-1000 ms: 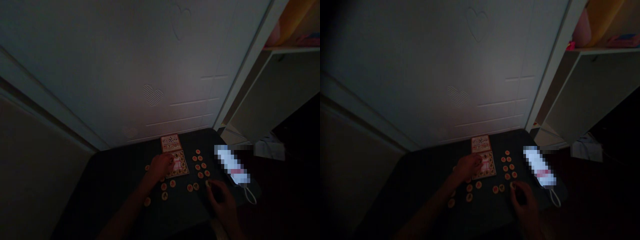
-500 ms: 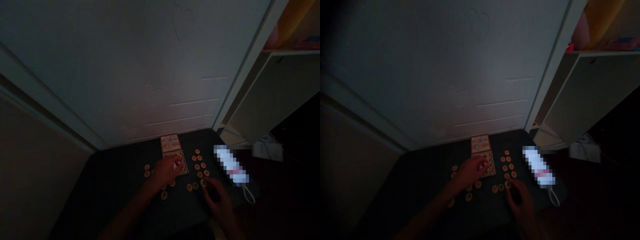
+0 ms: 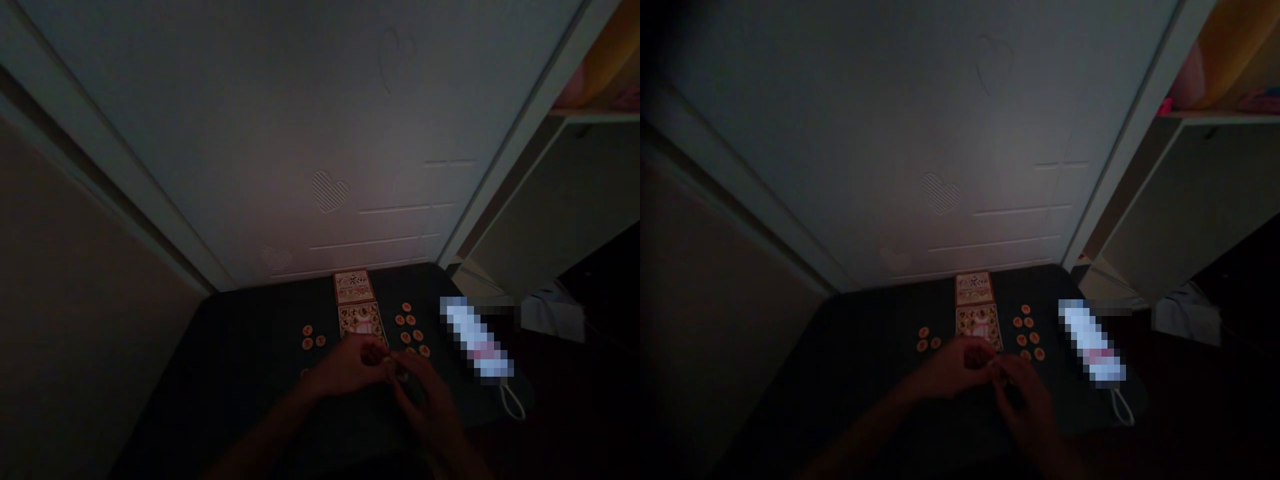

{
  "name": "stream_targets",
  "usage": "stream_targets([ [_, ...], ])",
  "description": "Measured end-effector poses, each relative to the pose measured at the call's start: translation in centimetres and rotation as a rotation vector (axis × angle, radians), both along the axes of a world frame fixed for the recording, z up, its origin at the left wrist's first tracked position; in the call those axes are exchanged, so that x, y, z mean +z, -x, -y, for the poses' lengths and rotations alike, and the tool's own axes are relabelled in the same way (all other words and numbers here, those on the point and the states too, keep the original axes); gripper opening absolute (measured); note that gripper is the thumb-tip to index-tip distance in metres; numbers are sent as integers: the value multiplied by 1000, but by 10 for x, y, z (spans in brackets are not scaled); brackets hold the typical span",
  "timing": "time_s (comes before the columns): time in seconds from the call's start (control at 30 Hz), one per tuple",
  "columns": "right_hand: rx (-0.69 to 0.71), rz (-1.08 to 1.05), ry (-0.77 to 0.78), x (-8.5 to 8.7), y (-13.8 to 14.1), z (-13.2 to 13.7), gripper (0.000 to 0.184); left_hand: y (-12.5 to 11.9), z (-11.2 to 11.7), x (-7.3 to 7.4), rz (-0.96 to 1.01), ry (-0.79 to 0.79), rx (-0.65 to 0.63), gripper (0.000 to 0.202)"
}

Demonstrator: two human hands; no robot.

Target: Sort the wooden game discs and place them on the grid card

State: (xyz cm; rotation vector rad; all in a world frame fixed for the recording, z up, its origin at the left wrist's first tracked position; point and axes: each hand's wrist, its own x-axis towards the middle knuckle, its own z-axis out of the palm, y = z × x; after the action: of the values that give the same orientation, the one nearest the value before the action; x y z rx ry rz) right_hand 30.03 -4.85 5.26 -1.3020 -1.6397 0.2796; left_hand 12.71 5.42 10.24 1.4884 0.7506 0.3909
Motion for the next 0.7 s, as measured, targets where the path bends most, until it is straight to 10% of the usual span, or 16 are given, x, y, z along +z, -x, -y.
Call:
stream_targets([
  [0.27,-62,-102,93,25,-10,-30,21,19,-27,6,31,-83,137,33],
  [0.5,192,-55,275,57,-21,-94,16,31,-58,11,-15,-85,335,27],
  [0.7,370,-99,405,46,-8,-146,16,30,-72,-1,20,-41,413,26],
])
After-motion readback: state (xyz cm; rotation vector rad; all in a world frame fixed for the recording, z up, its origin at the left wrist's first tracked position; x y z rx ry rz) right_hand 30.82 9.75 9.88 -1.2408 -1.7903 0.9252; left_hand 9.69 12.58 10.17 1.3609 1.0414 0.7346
